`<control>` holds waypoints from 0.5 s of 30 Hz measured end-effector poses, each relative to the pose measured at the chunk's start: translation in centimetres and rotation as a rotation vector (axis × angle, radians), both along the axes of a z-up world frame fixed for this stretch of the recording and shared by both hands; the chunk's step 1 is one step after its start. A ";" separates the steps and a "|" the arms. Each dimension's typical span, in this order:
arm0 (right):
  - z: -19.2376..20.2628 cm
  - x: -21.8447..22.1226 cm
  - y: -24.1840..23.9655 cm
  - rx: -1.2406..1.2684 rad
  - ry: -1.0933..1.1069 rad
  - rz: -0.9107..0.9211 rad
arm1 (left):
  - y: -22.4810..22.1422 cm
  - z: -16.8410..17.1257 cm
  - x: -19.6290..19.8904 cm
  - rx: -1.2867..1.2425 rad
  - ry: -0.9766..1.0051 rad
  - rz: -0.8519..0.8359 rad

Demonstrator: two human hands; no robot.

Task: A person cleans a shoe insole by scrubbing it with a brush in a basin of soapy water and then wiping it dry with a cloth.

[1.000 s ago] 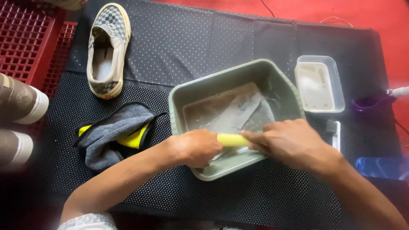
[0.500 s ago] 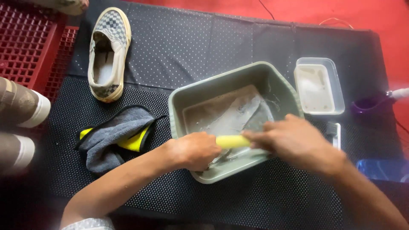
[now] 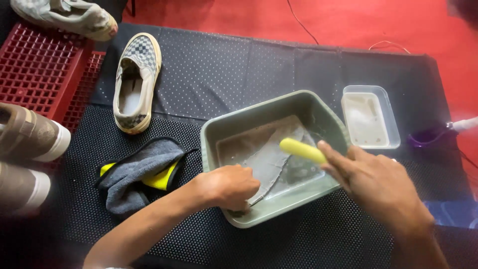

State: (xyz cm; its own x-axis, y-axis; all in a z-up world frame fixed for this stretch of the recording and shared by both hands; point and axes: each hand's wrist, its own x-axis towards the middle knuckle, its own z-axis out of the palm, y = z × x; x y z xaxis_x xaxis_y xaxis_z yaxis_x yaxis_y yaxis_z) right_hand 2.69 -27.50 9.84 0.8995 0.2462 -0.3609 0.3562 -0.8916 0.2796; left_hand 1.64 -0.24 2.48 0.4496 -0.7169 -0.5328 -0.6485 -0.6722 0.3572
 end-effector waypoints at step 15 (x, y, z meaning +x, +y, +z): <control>-0.5 0.0 -2.5 0.134 0.007 -0.102 | -5.2 -1.6 3.7 -0.009 -0.163 0.394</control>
State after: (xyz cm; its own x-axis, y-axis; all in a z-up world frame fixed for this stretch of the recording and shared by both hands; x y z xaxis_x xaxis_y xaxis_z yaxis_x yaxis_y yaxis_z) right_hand 2.73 -29.99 9.35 0.9199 0.1999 -0.3375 0.2631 -0.9525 0.1531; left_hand 5.37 -5.44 0.85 0.7681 -0.4775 -0.4265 -0.3911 -0.8774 0.2780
